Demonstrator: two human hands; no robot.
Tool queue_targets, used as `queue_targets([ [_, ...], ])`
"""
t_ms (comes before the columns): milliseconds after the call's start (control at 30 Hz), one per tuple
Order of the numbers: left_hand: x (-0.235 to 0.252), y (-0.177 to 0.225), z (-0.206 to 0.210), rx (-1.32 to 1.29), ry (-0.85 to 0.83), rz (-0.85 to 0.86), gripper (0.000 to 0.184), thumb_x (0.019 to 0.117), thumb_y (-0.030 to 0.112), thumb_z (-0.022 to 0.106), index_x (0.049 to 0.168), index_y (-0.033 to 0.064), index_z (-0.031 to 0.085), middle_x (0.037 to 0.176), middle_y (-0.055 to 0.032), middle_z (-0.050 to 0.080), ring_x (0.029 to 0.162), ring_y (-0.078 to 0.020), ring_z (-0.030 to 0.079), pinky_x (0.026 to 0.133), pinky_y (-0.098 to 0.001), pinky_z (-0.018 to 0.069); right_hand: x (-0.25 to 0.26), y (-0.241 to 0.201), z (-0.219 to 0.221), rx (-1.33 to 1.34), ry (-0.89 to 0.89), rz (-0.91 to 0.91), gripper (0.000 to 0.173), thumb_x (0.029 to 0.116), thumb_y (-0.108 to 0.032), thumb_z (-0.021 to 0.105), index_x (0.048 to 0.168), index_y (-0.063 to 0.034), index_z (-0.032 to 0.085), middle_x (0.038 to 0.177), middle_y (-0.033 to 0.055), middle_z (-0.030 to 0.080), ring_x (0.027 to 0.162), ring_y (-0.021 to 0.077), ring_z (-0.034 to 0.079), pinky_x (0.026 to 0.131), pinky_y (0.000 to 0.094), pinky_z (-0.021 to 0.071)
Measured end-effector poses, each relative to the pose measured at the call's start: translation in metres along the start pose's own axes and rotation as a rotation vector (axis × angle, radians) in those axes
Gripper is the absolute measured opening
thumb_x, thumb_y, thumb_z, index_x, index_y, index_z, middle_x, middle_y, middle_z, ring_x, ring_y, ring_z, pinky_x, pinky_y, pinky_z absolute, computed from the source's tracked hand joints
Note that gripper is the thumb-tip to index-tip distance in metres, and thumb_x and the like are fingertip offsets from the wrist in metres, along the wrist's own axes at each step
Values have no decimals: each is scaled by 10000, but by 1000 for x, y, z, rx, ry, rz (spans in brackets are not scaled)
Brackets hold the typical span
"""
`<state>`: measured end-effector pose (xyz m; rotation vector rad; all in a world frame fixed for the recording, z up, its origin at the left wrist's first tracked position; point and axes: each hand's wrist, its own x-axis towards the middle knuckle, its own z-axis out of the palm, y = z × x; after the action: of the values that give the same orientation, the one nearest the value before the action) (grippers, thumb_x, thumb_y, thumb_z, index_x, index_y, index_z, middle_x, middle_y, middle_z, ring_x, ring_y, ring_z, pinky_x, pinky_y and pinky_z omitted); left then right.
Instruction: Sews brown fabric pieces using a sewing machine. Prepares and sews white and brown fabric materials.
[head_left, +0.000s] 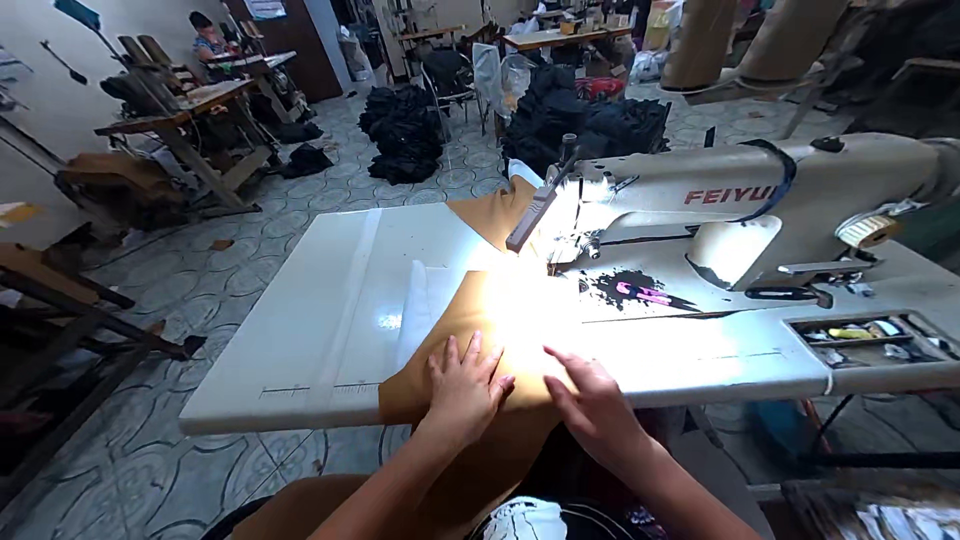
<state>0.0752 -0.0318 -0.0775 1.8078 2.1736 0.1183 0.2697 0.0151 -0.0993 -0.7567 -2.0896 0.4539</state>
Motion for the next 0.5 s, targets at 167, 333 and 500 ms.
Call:
queue_targets([
  [167,57,-63,-49,-231,312,-305,705,1028,455,581,1502,-48,442,1539,-318,409,1377,-500,458,1100,-637,400,20,19,45,-140,-630,67,628,1069,-528,358,1610,-208,365,1673,210,259,1560,367,230,1252,571,172],
  [333,108,-129,-67,-286,296,-358,443,994,301,679,1165,-108,656,1186,-333,645,1166,-456,612,1025,-630,445,15,10,52,-168,-690,117,635,1060,-556,371,1622,-262,331,1691,189,222,1584,340,151,1268,556,110],
  [500,49,-82,-121,-54,757,-13,378,1092,176,465,1282,-140,548,1059,-398,646,1003,-580,649,890,-715,477,9,7,52,-160,-602,108,643,1061,-562,358,1594,-203,396,1654,163,334,1559,356,238,1232,595,198],
])
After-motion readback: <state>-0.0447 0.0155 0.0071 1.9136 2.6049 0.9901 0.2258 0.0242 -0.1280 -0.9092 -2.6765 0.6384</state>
